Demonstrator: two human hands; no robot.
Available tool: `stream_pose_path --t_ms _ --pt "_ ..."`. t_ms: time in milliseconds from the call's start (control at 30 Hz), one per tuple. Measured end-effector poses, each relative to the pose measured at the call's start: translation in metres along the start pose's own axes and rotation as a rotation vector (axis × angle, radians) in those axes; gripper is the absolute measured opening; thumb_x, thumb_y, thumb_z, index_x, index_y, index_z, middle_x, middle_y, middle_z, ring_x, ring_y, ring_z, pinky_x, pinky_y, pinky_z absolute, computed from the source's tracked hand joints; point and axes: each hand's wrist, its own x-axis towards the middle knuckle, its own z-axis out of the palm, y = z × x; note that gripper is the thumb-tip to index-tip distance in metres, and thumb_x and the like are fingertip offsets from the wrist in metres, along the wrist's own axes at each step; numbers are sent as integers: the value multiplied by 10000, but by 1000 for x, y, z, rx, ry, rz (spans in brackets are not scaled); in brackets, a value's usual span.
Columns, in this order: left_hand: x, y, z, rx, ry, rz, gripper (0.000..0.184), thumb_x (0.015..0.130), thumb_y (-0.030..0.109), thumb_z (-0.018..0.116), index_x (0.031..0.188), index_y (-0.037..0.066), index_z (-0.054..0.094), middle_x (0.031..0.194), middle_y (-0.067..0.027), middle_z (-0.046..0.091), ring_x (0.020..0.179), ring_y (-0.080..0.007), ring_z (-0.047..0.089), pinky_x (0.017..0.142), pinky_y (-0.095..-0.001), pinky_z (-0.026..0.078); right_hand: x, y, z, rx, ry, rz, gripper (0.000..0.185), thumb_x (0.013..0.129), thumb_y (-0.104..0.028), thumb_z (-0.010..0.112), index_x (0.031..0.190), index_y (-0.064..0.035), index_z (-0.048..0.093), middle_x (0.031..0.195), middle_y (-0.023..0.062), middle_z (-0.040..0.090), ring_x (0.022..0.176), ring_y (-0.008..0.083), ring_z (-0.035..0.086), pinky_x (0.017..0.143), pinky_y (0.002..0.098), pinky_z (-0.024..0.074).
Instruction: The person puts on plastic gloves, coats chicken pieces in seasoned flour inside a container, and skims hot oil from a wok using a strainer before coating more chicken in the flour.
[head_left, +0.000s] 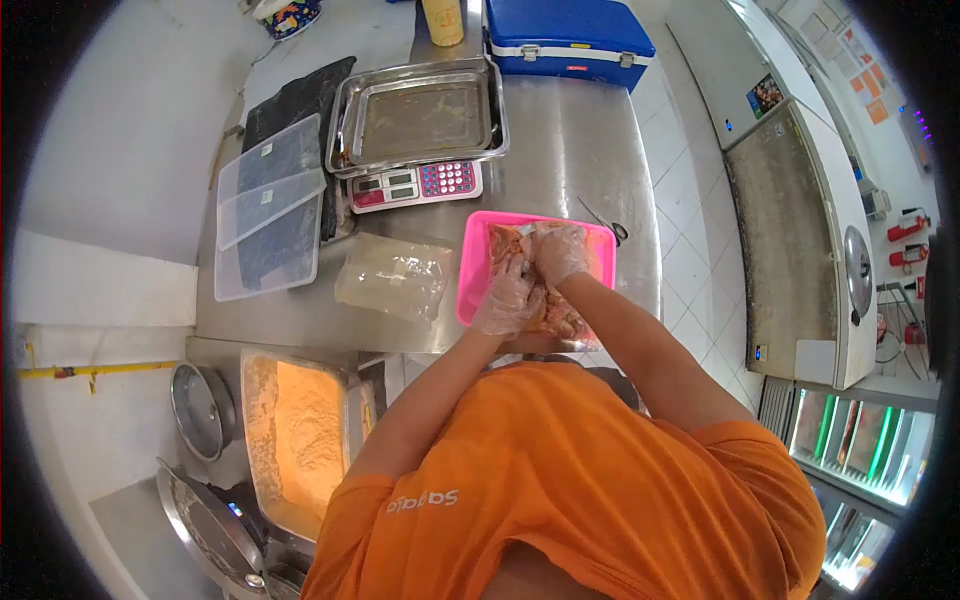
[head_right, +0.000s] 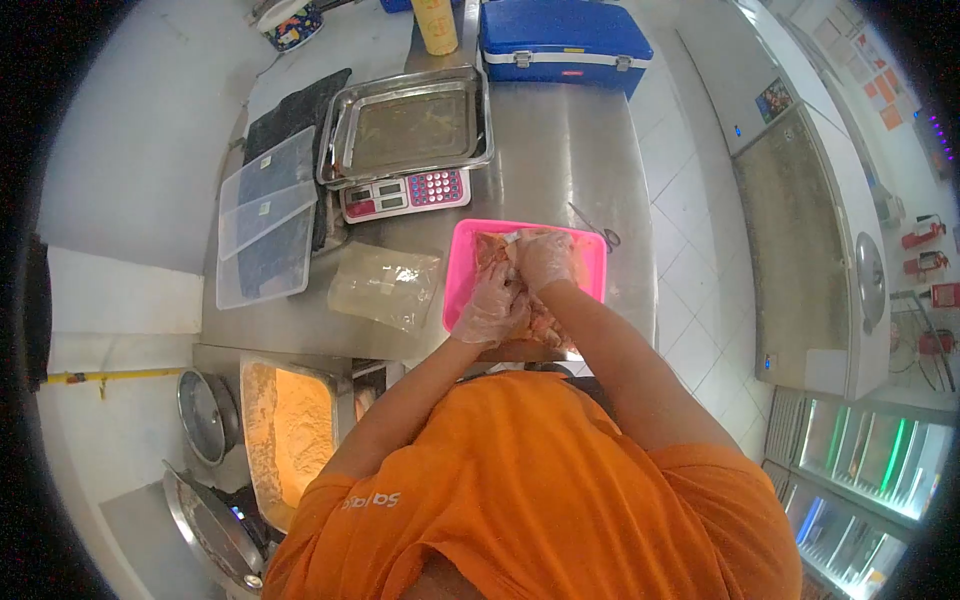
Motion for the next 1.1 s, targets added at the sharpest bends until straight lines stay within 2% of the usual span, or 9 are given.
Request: stream_pose_path --t_ms 100,200,400,500,667,767,867,1000,1100 --pt "-4 3 -8 43 -52 -23 295 929 218 617 1092 -20 679 1256 -260 509 1200 -455 496 1016 -547 421 -8 6 -16 -65 -65 -128 231 926 -228 607 1118 -111 661 933 92 754 861 287 729 720 446 503" --pt "-8 5 -8 16 -161 -107 371 955 293 590 1138 -9 702 1339 -254 473 1248 -445 480 1041 -547 425 -8 5 1 -170 88 -191 228 916 -214 620 1102 -91 667 942 98 756 859 263 734 706 441 505" --pt "-11 -1 10 95 -155 -116 409 979 342 574 1125 -15 712 1411 -252 429 1204 -437 549 1056 -534 445 1 36 7 246 -35 -347 304 895 -268 673 1134 -81 656 1049 146 743 878 346 728 742 516 545" --pt "-5 7 3 93 -275 -226 433 990 361 565 1137 -21 707 1462 -255 397 1181 -436 584 1071 -524 443 -39 69 -32 315 298 -451 392 862 -269 713 1206 -96 637 1108 150 707 943 365 698 783 495 562" --pt "2 17 -7 16 -396 -372 458 988 372 573 1171 -28 699 1548 -248 340 1245 -444 558 1106 -494 424 -58 104 37 324 315 -507 392 835 -187 733 1208 -100 653 1052 143 656 945 346 657 798 465 557" --pt "-7 -6 5 26 -274 -207 544 1004 389 597 1387 3 583 1469 -217 437 1315 -380 502 1123 -424 415 -67 108 22 555 380 -520 331 866 -150 680 1188 -84 648 1094 170 653 989 368 654 836 464 556" --pt "-10 37 -23 -217 -138 -511 634 1011 439 600 1459 -1 510 1451 -180 489 1336 -347 500 1129 -405 414 -71 95 -31 727 536 -478 322 860 -92 649 1179 -51 633 1104 189 653 1016 380 648 868 466 546" --pt "-17 100 -61 -1314 309 -794 604 1026 502 562 1482 109 509 1474 -105 526 1325 -276 524 1147 -422 395 -74 39 -99 793 765 -581 377 816 -40 655 1190 -8 618 1092 187 648 1039 381 634 907 468 524" --pt "-25 115 -104 -1717 835 -859 549 1046 497 555 1468 157 469 1377 -57 573 1249 -190 572 1043 -364 477 -88 -10 -165 973 436 -960 511 740 -38 734 1233 -4 603 1156 188 633 1116 385 609 946 454 512"
